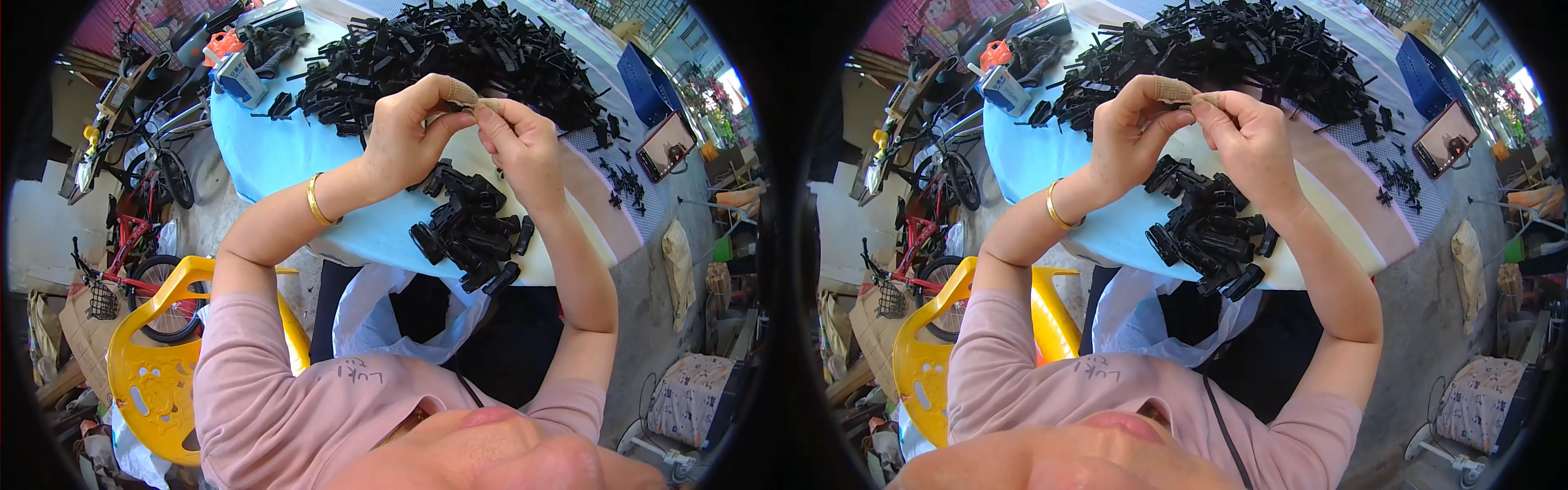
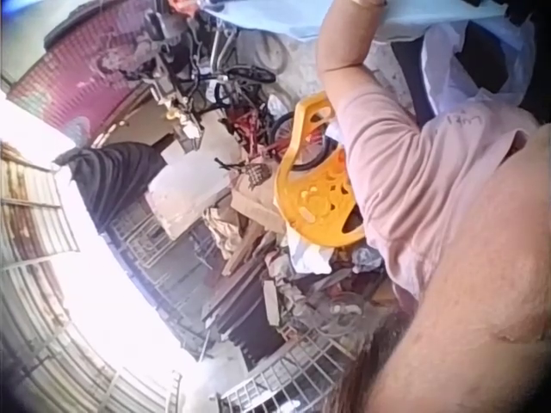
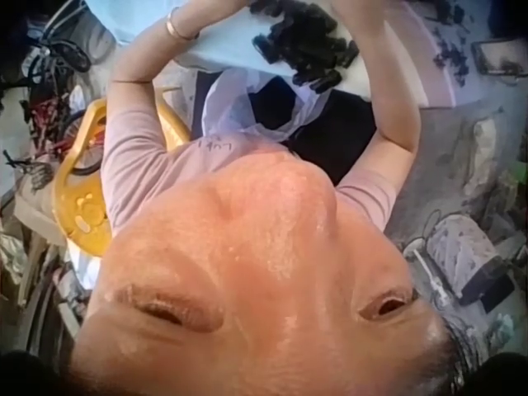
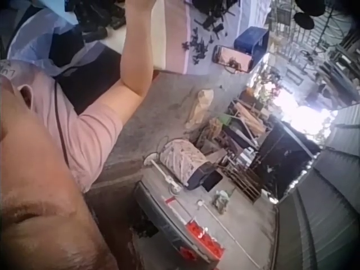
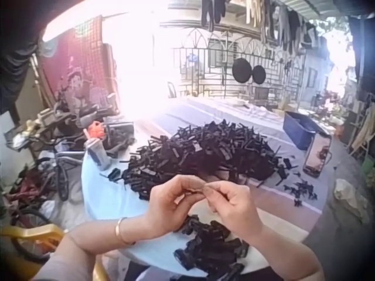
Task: Manually assembling or inspecting small black plastic components at a table.
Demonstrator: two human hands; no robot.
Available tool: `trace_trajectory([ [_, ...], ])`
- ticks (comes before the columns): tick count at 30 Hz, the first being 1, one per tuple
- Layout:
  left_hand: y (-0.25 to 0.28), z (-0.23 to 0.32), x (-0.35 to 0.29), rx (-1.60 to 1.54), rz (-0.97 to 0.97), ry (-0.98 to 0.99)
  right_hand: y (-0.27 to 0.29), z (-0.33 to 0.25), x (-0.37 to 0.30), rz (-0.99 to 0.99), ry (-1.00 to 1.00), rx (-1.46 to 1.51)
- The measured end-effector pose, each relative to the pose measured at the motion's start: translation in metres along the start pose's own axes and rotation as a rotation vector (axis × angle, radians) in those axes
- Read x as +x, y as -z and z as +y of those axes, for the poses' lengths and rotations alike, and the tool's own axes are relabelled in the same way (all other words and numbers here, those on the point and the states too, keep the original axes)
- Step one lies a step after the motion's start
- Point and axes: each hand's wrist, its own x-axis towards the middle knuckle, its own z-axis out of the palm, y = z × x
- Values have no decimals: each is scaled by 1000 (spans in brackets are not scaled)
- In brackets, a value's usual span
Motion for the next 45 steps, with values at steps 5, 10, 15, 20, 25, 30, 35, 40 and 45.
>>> trace_trajectory([
  [5,-1,1,3,109,4,-35,5,4,5,-40,-147,137],
  [10,-3,3,8,146,-49,131,12,10,10,53,71,46],
  [15,1,7,5,223,-193,-35,16,4,10,-76,232,-368],
  [20,24,13,20,-491,-530,219,38,1,15,-99,124,109],
  [25,22,1,20,-768,-501,376,31,7,15,-210,217,240],
  [30,14,5,17,-837,-454,523,29,8,15,-273,283,143],
  [35,17,6,17,-690,-302,490,24,6,11,-52,194,81],
  [40,13,8,12,-365,-165,323,13,9,6,25,233,-116],
  [45,7,5,8,-221,-130,257,10,6,5,2,161,-170],
])
